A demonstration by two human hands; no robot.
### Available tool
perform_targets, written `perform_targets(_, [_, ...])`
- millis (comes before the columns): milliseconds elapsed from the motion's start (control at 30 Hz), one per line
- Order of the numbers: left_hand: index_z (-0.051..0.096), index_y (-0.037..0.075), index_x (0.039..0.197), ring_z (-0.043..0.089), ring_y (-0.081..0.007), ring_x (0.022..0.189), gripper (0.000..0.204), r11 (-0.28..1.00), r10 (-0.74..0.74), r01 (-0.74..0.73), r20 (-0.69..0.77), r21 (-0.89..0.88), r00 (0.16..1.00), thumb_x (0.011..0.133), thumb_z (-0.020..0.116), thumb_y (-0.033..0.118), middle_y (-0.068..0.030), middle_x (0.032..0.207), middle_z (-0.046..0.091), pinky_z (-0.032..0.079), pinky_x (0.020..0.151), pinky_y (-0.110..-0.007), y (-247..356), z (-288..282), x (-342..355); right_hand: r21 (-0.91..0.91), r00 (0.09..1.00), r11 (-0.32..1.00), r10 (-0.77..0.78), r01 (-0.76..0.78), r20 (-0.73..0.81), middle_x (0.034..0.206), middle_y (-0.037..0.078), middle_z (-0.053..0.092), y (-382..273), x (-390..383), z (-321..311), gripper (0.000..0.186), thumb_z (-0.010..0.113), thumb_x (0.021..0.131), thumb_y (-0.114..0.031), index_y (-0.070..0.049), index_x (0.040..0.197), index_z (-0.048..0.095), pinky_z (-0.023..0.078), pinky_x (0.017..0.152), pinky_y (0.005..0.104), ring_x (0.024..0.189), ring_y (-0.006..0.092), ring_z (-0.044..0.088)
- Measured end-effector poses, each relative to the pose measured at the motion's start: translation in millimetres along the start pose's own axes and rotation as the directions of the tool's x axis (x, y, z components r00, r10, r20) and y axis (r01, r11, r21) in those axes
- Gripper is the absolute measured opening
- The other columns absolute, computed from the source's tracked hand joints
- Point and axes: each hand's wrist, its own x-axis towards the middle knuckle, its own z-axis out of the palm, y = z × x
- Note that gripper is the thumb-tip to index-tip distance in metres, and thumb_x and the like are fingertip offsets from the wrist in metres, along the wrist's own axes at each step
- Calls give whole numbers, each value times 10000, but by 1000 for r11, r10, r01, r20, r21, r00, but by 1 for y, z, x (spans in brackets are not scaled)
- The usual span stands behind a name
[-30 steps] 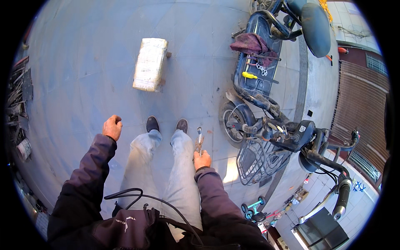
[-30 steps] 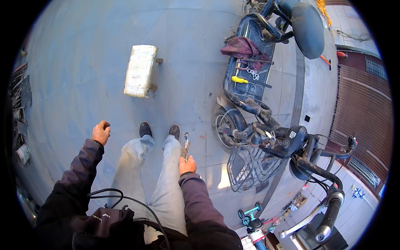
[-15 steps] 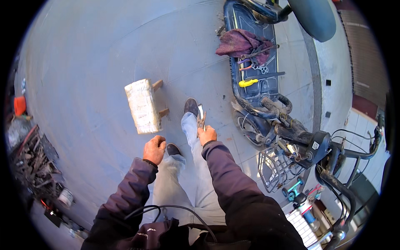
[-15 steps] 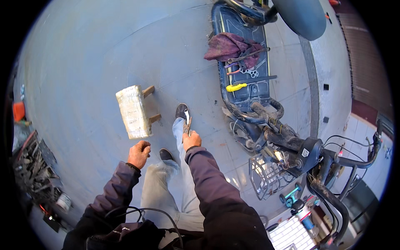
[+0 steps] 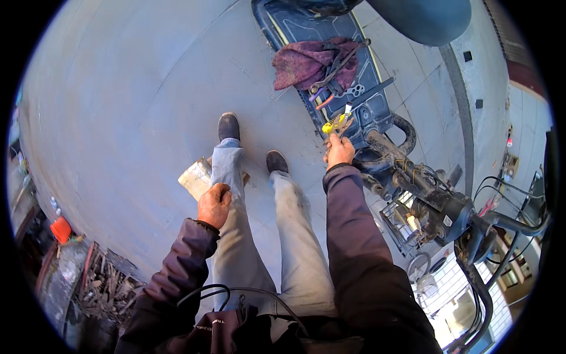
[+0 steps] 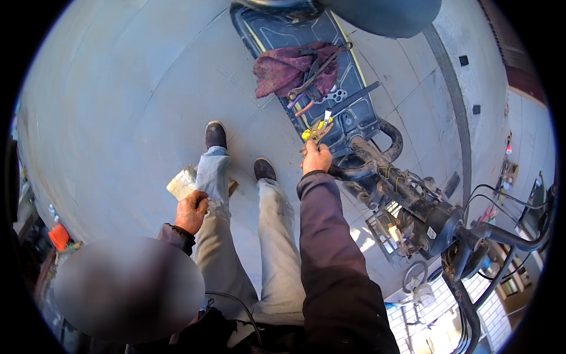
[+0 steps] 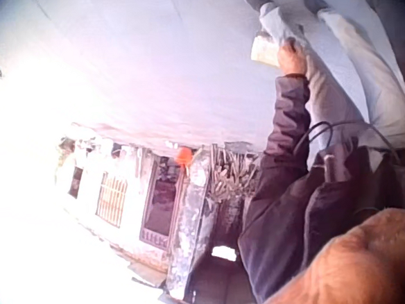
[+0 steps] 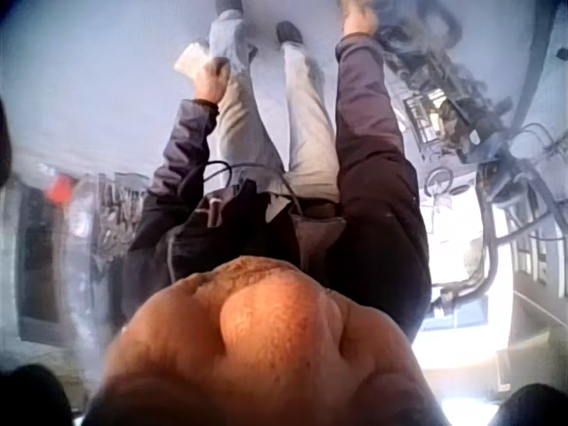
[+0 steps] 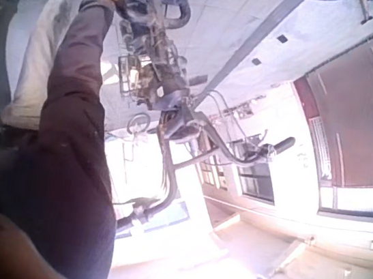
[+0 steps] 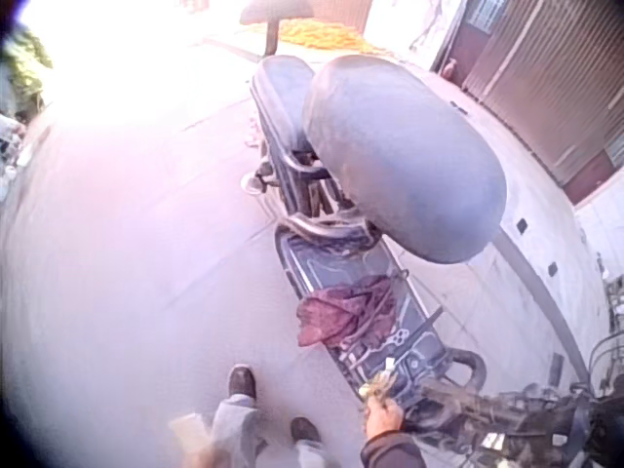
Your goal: The person uses a wrench to tighten the axle nut on the front wheel of a scooter. After standing up, they use a rag to wipe the handlebars and the area around the headlight.
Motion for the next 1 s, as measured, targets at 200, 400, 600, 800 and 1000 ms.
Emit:
perform_targets(200, [637, -8, 972, 671, -236, 648, 173, 942, 219, -246, 138, 230, 966, 866, 587, 119, -145, 722, 667, 521, 635, -339, 40, -42, 82, 234, 996, 971, 59, -42, -68, 603, 34, 557, -40, 34, 23, 241, 642, 849, -228, -37, 718, 575, 375, 367, 297, 414, 133, 473])
perform_targets(400, [642, 13, 968, 668, -234, 641, 161, 862, 302, -370, 235, 346, 924, 865, 582, 121, -133, 718, 667, 517, 632, -338, 70, -75, 129, 383, 980, 923, 112, -41, -165, 578, 30, 548, -45, 29, 34, 245, 655, 835, -227, -31, 700, 594, 372, 367, 303, 392, 137, 463])
perform_targets(600, [638, 50, 919, 646, -373, 780, 138, 783, 258, -440, 415, 439, 872, 859, 570, 155, -174, 809, 670, 512, 715, -424, 85, -68, 150, 353, 967, 933, 148, -67, -207, 573, 41, 584, -10, -13, 49, 260, 653, 831, -237, -6, 720, 607, 422, 496, 333, 511, 143, 557])
perform_targets(800, [627, 52, 923, 640, -388, 809, 127, 738, 260, -513, 517, 438, 816, 873, 580, 159, -179, 844, 667, 511, 720, -431, 111, -29, 157, 248, 956, 958, 198, -143, -214, 627, 129, 637, 7, -57, 56, 243, 626, 837, -224, 7, 763, 615, 467, 559, 392, 576, 259, 630])
perform_targets(1000, [622, 56, 931, 632, -396, 821, 115, 750, 273, -531, 546, 395, 792, 872, 587, 148, -187, 870, 660, 512, 719, -427, 134, 2, 159, 96, 972, 994, 67, -46, -227, 728, 185, 650, 10, -56, 64, 234, 603, 868, -232, 0, 837, 604, 482, 632, 434, 691, 348, 639])
